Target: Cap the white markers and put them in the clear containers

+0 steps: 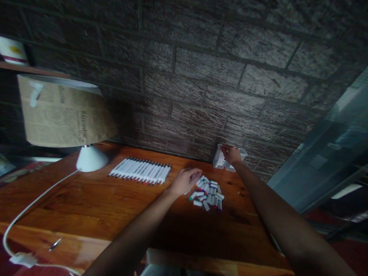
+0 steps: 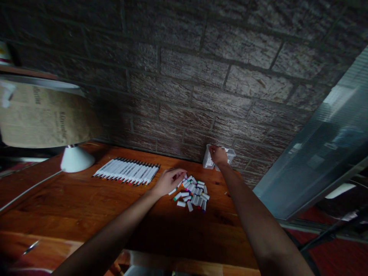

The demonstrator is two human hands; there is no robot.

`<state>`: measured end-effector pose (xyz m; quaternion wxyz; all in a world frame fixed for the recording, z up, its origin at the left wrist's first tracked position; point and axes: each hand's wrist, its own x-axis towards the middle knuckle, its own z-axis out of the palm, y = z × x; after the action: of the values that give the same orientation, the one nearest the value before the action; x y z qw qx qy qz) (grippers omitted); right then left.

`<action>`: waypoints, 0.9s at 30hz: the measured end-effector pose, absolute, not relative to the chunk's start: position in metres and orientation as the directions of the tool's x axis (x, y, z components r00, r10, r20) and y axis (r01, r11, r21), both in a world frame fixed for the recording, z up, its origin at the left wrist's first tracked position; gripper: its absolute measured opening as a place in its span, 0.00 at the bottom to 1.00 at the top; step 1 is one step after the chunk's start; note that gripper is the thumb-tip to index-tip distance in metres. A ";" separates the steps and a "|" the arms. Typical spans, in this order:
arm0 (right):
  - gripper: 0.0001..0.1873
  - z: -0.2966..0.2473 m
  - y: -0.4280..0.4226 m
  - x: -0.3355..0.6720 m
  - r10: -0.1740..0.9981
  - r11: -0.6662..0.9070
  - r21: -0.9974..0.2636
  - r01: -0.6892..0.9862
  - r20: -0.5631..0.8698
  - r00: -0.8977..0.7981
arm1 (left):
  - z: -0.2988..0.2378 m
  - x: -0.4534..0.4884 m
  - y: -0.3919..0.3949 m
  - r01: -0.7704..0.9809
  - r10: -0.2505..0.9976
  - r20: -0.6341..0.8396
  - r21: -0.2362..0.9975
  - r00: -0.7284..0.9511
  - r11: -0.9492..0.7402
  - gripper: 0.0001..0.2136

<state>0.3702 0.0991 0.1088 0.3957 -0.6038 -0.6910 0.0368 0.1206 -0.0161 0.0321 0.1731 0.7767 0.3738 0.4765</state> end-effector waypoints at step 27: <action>0.24 0.015 0.009 0.374 0.804 0.288 -0.705 0.648 0.546 0.236 | 0.051 0.054 0.000 0.964 0.960 0.100 0.073 -0.263 0.256 0.19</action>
<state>0.3744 0.0095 0.0148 0.5174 -0.5919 -0.6135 0.0753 0.0545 0.0003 0.0510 -0.0175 0.6069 0.7923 0.0598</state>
